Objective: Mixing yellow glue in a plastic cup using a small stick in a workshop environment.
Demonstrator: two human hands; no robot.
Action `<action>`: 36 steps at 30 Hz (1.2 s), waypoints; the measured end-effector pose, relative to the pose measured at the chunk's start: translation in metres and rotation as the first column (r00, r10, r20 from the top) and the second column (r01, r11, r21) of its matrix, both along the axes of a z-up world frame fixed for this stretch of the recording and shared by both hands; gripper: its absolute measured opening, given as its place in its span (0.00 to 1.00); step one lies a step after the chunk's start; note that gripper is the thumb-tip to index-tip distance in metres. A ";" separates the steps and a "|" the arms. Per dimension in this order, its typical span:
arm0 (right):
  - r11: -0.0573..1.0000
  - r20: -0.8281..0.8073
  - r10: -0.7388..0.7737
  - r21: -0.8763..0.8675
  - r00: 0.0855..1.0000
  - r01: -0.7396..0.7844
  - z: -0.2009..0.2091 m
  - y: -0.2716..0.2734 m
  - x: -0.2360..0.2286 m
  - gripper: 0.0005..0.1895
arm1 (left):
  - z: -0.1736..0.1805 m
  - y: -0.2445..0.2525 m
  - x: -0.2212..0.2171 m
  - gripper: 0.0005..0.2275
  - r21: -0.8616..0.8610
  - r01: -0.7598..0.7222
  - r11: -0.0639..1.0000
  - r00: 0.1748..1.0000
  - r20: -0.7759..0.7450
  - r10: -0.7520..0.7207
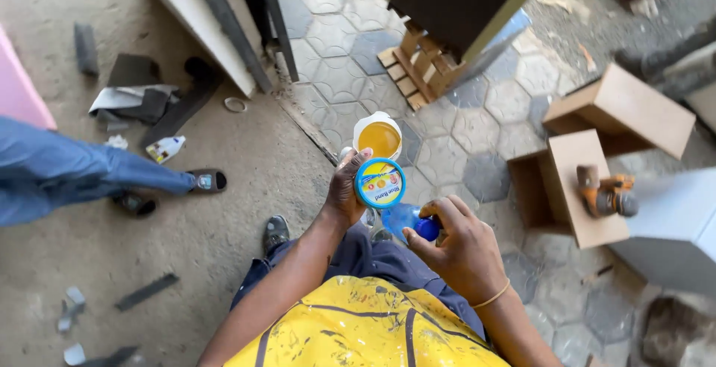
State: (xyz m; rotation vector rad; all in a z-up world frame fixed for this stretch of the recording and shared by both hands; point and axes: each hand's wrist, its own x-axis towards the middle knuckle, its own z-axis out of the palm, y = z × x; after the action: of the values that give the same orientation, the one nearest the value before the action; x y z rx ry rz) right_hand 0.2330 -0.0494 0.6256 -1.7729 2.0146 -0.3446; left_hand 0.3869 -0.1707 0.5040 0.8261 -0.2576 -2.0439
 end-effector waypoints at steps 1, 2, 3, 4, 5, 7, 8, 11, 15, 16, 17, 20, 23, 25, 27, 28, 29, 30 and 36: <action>0.999 -0.004 0.033 0.000 0.999 -0.033 0.005 -0.003 -0.006 0.20 | 0.005 0.003 -0.002 0.18 0.000 -0.033 0.999 0.999 -0.004 0.033; 0.999 -0.014 0.040 0.034 0.999 -0.040 0.010 -0.006 -0.011 0.20 | 0.010 0.006 -0.005 0.19 0.011 -0.049 0.999 0.999 0.003 0.049; 0.997 -0.024 0.048 0.067 0.999 -0.046 0.014 -0.009 -0.017 0.21 | 0.014 0.010 -0.008 0.21 0.022 -0.065 0.998 0.998 0.009 0.065; 0.995 -0.025 0.077 0.064 0.997 -0.075 0.017 -0.012 -0.023 0.21 | 0.020 0.014 -0.008 0.21 0.019 -0.094 0.995 0.996 0.008 0.094; 0.989 -0.025 0.123 0.083 0.992 -0.121 0.020 -0.014 -0.029 0.21 | 0.026 0.019 -0.009 0.23 0.012 -0.104 0.995 0.995 0.009 0.104; 0.977 -0.024 0.191 0.100 0.981 -0.187 0.024 -0.015 -0.037 0.21 | 0.031 0.029 -0.010 0.25 0.004 -0.136 0.991 0.991 0.011 0.136; 0.981 0.000 0.185 0.057 0.983 -0.185 0.027 -0.015 -0.039 0.21 | 0.029 0.032 -0.011 0.23 0.001 -0.163 0.987 0.987 0.012 0.163; 0.973 0.074 0.231 -0.008 0.970 -0.232 0.038 -0.016 -0.046 0.19 | 0.029 0.039 -0.010 0.21 -0.002 -0.215 0.977 0.976 0.017 0.215; 0.982 0.135 0.151 -0.130 0.979 -0.134 0.046 -0.017 -0.047 0.17 | 0.030 0.042 -0.006 0.22 -0.016 -0.247 0.969 0.969 0.020 0.247; 0.981 0.137 0.162 -0.134 0.977 -0.143 0.046 -0.018 -0.050 0.17 | 0.029 0.041 -0.004 0.22 -0.020 -0.256 0.966 0.966 0.022 0.257; 0.981 0.144 0.183 -0.092 0.972 -0.171 0.045 -0.019 -0.052 0.17 | 0.028 0.039 -0.003 0.20 -0.030 -0.251 0.967 0.967 0.028 0.252; 0.984 0.110 0.180 -0.026 0.978 -0.178 0.037 -0.023 -0.056 0.20 | 0.025 0.034 0.001 0.18 -0.033 -0.243 0.969 0.968 0.047 0.245; 0.988 0.048 0.145 0.039 0.988 -0.147 0.033 -0.028 -0.052 0.24 | 0.023 0.027 0.008 0.21 -0.021 -0.232 0.972 0.971 0.049 0.233; 0.987 0.019 0.132 0.089 0.991 -0.134 0.032 -0.033 -0.050 0.27 | 0.022 0.022 0.008 0.25 -0.006 -0.223 0.975 0.974 0.031 0.223; 0.976 0.056 0.204 0.067 0.977 -0.208 0.025 -0.039 -0.048 0.25 | 0.021 0.014 0.009 0.21 -0.044 -0.238 0.970 0.970 0.035 0.239; 0.974 0.055 0.209 0.071 0.976 -0.213 0.027 -0.040 -0.047 0.25 | 0.022 0.014 0.009 0.21 -0.040 -0.243 0.969 0.969 0.033 0.245; 0.970 0.057 0.230 0.064 0.972 -0.234 0.028 -0.041 -0.046 0.23 | 0.023 0.014 0.009 0.21 -0.039 -0.247 0.968 0.968 0.035 0.248; 0.964 0.058 0.254 0.063 0.965 -0.258 0.029 -0.044 -0.044 0.22 | 0.024 0.014 0.010 0.20 -0.032 -0.254 0.967 0.966 0.035 0.255; 0.925 0.075 0.375 0.042 0.924 -0.378 0.047 -0.045 -0.027 0.19 | 0.027 0.046 0.028 0.22 -0.023 -0.301 0.953 0.953 0.040 0.301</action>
State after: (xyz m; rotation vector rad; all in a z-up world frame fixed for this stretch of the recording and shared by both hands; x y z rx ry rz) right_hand 0.2059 -0.0945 0.6725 -2.0318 1.5743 -0.2177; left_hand 0.4149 -0.1248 0.5310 0.8446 -0.1611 -1.7379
